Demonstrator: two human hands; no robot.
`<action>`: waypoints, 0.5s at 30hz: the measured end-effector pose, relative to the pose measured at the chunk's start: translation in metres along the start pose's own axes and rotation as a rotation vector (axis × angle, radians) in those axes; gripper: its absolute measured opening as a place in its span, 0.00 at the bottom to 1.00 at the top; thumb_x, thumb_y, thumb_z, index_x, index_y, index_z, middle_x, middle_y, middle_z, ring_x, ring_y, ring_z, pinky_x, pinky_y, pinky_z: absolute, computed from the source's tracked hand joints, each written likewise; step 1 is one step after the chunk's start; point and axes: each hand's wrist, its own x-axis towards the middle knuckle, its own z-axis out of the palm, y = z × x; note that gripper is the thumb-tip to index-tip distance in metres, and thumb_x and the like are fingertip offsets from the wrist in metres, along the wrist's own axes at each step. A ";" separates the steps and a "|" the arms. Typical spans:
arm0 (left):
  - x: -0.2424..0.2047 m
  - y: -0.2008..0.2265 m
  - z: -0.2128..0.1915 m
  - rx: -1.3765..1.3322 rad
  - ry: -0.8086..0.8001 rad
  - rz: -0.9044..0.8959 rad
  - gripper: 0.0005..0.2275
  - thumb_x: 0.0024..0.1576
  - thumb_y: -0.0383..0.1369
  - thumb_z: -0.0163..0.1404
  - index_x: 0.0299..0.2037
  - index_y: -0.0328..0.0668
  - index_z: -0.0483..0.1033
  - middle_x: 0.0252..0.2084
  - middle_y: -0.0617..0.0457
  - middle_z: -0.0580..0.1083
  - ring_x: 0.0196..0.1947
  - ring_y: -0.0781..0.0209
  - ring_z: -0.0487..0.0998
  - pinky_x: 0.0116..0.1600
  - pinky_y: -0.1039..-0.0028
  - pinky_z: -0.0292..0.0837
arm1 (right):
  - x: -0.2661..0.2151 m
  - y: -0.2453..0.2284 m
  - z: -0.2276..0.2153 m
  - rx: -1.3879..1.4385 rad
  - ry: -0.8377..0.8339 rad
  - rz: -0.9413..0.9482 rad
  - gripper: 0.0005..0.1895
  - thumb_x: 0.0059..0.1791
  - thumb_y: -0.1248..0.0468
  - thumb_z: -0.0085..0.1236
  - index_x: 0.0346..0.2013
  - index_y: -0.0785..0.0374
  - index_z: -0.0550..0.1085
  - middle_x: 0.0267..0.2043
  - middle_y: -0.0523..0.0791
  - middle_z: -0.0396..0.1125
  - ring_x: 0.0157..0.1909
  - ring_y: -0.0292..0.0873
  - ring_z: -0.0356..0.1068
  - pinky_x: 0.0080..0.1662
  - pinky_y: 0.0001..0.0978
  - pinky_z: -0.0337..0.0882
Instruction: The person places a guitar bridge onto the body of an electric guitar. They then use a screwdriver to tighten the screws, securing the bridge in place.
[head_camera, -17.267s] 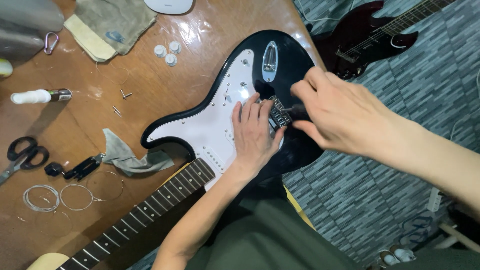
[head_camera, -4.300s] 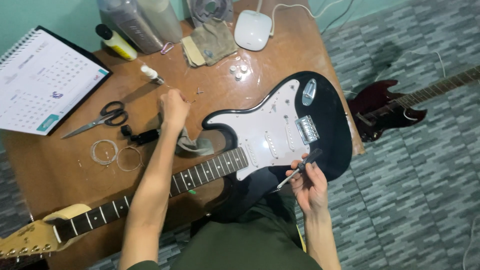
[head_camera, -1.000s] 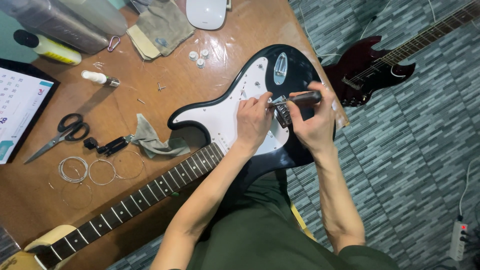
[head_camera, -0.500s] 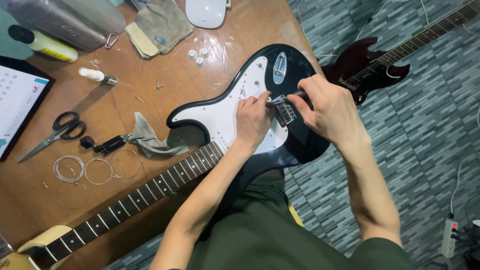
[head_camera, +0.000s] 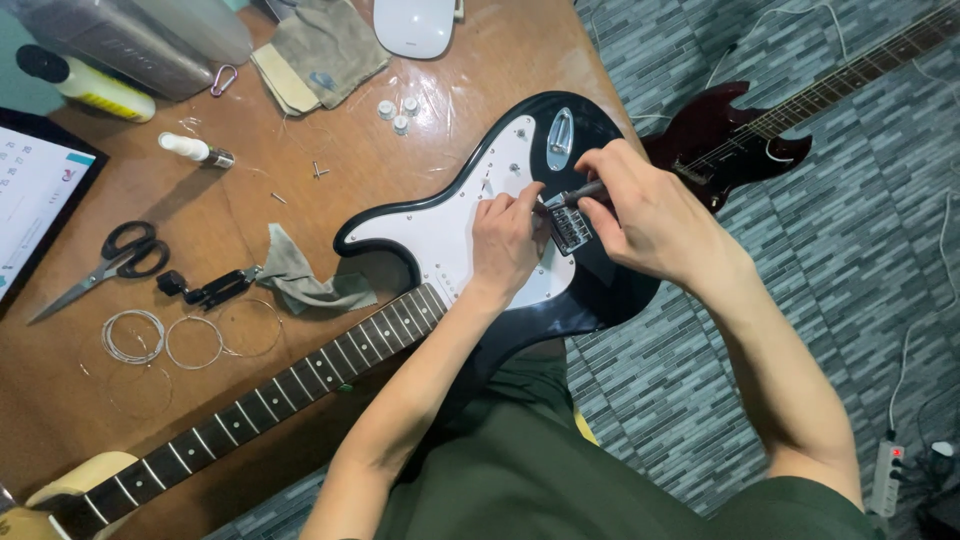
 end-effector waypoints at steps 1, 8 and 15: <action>0.000 0.000 0.001 0.000 0.001 -0.001 0.20 0.52 0.27 0.65 0.54 0.42 0.74 0.31 0.50 0.80 0.34 0.59 0.79 0.48 0.71 0.71 | -0.001 0.004 0.004 0.000 -0.001 0.000 0.14 0.55 0.62 0.56 0.51 0.65 0.70 0.35 0.50 0.62 0.33 0.62 0.73 0.30 0.47 0.73; 0.000 -0.002 0.004 -0.012 -0.001 -0.003 0.20 0.52 0.26 0.64 0.55 0.42 0.74 0.31 0.50 0.80 0.35 0.58 0.79 0.48 0.70 0.72 | -0.001 0.005 0.003 -0.050 -0.002 -0.001 0.12 0.56 0.60 0.57 0.49 0.65 0.71 0.35 0.49 0.65 0.33 0.59 0.74 0.29 0.45 0.74; -0.006 -0.008 0.013 -0.043 0.019 0.041 0.27 0.48 0.29 0.66 0.58 0.42 0.72 0.36 0.50 0.79 0.36 0.58 0.76 0.48 0.69 0.70 | 0.001 0.004 0.002 -0.189 -0.038 -0.024 0.16 0.54 0.56 0.61 0.47 0.66 0.73 0.34 0.51 0.66 0.32 0.59 0.75 0.30 0.47 0.74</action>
